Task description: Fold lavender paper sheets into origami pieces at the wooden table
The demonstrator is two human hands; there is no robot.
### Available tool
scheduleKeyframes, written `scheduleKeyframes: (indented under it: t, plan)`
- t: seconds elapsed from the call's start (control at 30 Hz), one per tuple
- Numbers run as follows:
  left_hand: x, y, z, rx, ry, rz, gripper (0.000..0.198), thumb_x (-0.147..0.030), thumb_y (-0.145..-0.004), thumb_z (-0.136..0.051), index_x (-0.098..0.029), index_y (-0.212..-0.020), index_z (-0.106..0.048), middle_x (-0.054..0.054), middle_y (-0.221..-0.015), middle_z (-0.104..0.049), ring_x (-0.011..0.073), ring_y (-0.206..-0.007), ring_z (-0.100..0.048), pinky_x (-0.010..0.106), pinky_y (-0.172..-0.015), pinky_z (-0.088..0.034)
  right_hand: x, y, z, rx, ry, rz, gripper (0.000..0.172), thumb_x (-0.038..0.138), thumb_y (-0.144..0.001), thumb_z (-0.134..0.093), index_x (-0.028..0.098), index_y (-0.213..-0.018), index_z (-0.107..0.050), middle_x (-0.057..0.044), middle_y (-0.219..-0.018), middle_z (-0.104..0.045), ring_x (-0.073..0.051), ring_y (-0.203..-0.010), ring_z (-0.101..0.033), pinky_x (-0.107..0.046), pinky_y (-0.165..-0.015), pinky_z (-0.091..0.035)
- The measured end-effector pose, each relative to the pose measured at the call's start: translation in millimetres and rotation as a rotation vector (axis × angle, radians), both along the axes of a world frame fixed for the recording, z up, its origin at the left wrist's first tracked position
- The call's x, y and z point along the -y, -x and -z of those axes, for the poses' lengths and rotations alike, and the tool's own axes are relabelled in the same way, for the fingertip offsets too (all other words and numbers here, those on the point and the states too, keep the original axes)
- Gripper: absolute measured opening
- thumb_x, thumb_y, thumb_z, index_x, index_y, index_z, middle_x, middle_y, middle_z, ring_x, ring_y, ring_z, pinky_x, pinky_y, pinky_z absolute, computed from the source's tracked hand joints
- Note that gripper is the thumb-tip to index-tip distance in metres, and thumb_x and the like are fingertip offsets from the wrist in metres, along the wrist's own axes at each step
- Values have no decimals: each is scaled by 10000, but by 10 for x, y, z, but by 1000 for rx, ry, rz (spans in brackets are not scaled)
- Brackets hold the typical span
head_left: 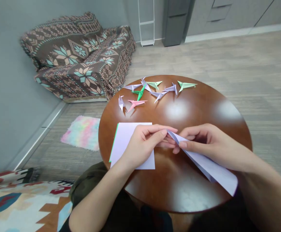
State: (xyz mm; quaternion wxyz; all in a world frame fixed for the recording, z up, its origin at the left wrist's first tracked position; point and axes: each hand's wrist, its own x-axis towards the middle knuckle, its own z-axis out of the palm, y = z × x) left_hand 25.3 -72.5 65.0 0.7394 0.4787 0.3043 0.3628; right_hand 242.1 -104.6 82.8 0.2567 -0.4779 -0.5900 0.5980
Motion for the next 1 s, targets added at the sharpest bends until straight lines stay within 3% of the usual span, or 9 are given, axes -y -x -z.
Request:
scheduleKeyframes:
  t: [0.37, 0.6, 0.87, 1.0]
  plan:
    - [16, -26, -43, -72, -43, -36, 219, -320, -907, -736, -122, -942, -821, 61, -759, -779, 153, -697, -762, 262, -746, -665, 3, 25, 8, -33, 23, -5, 370, 524, -923, -705, 181, -855, -825, -52, -824, -766, -153, -684, -584, -264, -600, -400]
    - [50, -74, -81, -191, -129, -148, 202, -306, -900, -727, -125, -861, -809, 53, -710, -766, 166, -648, -760, 257, -666, -666, 4, 56, 27, -57, 58, 2, 384, 530, -928, -698, 174, -858, -822, -48, -831, -775, -142, -661, -586, -251, -592, -402]
    - [56, -78, -55, -237, -236, -257, 183, -292, -859, -740, -135, -794, -808, 39, -665, -732, 144, -584, -709, 230, -584, -621, 20, 146, 38, -130, 46, 11, 390, 534, -934, -697, 168, -864, -809, -72, -896, -801, -204, -826, -706, -283, -760, -503]
    - [39, -75, -15, -241, -273, -304, 169, -264, -858, -724, -144, -783, -816, 45, -716, -740, 128, -592, -693, 210, -576, -591, 39, 217, 31, -126, -19, 91, 367, 532, -929, -705, 187, -857, -806, -61, -892, -804, -221, -883, -724, -286, -817, -517]
